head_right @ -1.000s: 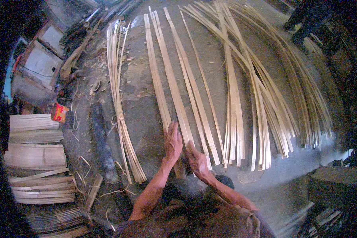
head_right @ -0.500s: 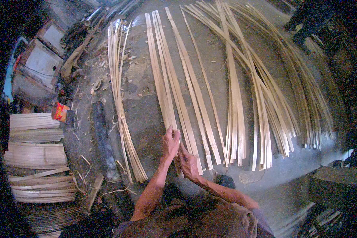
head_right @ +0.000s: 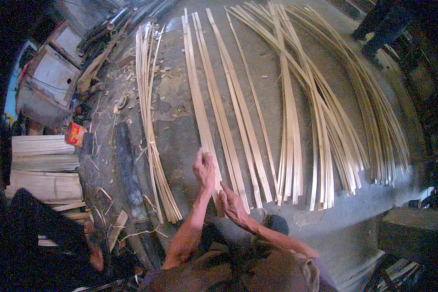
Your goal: The person sits on the floor and sorts long, thin wooden strips into neat piles. They align the strips by hand, separate them into groups, and tie a bundle together with a thin cord.
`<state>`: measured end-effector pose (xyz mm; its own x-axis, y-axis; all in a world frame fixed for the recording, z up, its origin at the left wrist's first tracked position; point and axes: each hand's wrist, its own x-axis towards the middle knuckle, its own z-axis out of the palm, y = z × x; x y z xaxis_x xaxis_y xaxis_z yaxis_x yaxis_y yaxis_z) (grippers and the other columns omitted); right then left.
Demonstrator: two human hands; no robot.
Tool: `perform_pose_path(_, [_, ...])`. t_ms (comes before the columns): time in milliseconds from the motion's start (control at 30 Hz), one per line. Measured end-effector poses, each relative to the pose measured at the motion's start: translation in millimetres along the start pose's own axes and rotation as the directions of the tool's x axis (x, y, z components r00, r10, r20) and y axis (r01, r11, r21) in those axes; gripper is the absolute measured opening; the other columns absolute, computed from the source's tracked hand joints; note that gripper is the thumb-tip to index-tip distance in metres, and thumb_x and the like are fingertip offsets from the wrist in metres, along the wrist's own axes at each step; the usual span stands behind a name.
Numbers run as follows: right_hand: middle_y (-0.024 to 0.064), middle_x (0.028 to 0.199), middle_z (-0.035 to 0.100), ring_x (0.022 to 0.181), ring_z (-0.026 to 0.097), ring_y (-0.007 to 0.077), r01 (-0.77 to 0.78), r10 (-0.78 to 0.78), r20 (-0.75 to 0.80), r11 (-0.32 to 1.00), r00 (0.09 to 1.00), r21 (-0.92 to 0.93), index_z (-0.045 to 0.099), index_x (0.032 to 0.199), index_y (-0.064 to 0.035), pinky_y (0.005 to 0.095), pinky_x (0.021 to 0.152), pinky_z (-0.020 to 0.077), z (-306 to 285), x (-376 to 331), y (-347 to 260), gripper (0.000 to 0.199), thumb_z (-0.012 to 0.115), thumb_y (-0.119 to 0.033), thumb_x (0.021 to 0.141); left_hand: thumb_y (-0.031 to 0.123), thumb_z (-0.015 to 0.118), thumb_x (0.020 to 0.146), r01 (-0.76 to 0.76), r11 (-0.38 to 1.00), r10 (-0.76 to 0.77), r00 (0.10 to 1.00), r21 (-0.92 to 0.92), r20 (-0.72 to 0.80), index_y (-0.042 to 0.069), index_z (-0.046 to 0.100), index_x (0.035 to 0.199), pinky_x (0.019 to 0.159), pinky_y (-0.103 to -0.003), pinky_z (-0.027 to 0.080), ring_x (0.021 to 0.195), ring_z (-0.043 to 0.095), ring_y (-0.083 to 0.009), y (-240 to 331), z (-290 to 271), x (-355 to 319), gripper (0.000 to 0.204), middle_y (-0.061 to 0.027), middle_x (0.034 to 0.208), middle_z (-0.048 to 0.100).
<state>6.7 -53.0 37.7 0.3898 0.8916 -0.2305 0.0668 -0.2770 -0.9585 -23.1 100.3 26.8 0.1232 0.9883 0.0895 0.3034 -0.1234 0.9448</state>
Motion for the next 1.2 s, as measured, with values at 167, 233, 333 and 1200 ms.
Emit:
perform_pose_path(167, [0.0086, 0.083, 0.063, 0.074, 0.057, 0.0117, 0.047, -0.047, -0.009, 0.999, 0.999, 0.027, 0.042, 0.143, -0.0048, 0.0273, 0.064, 0.0473, -10, -9, 19, 0.046, 0.042, -0.030, 0.103, 0.022, 0.053, 0.092, 0.154, 0.973, -0.162, 0.986, 0.171, 0.038, -0.009, 0.055, 0.123, 0.071, -0.043, 0.049, 0.079, 0.065, -0.0365, -8, -18, 14, 0.044, -0.0289, 0.089, 0.064])
perform_pose_path(233, [0.0083, 0.084, 0.063, 0.074, 0.057, 0.0119, -0.027, 0.027, 0.000, 0.999, 1.000, 0.042, 0.043, 0.142, -0.0044, 0.0272, 0.063, 0.0472, -15, -11, 2, 0.046, 0.043, -0.029, 0.103, 0.023, 0.053, 0.092, 0.076, 0.970, -0.082, 0.996, 0.233, 0.019, -0.010, 0.055, 0.123, 0.077, -0.045, 0.048, 0.087, 0.065, -0.0411, -39, -22, 18, 0.045, -0.0318, 0.094, 0.064])
perform_pose_path(333, [0.0071, 0.085, 0.062, 0.072, 0.056, 0.0134, 0.150, -0.172, -0.061, 0.952, 0.983, -0.267, 0.046, 0.139, -0.0042, 0.0264, 0.062, 0.0464, -37, 0, 24, 0.044, 0.044, -0.028, 0.103, 0.023, 0.052, 0.092, 0.056, 0.959, -0.089, 0.990, 0.277, 0.107, -0.009, 0.056, 0.123, 0.082, -0.044, 0.049, 0.094, 0.064, -0.0414, -50, -28, 18, 0.044, -0.0315, 0.098, 0.064])
perform_pose_path(1200, [0.0194, 0.083, 0.063, 0.070, 0.060, 0.0264, 0.096, -0.266, -0.402, 0.914, 0.876, -0.395, 0.053, 0.133, -0.0052, 0.0376, 0.064, 0.0489, -101, 10, 16, 0.042, 0.060, -0.020, 0.094, 0.019, 0.062, 0.087, -0.561, 0.654, 0.275, 0.802, 0.508, 0.531, 0.002, 0.039, 0.141, 0.113, -0.053, 0.023, 0.138, 0.033, -0.0325, -2, 15, -29, 0.061, -0.0184, 0.146, 0.037])
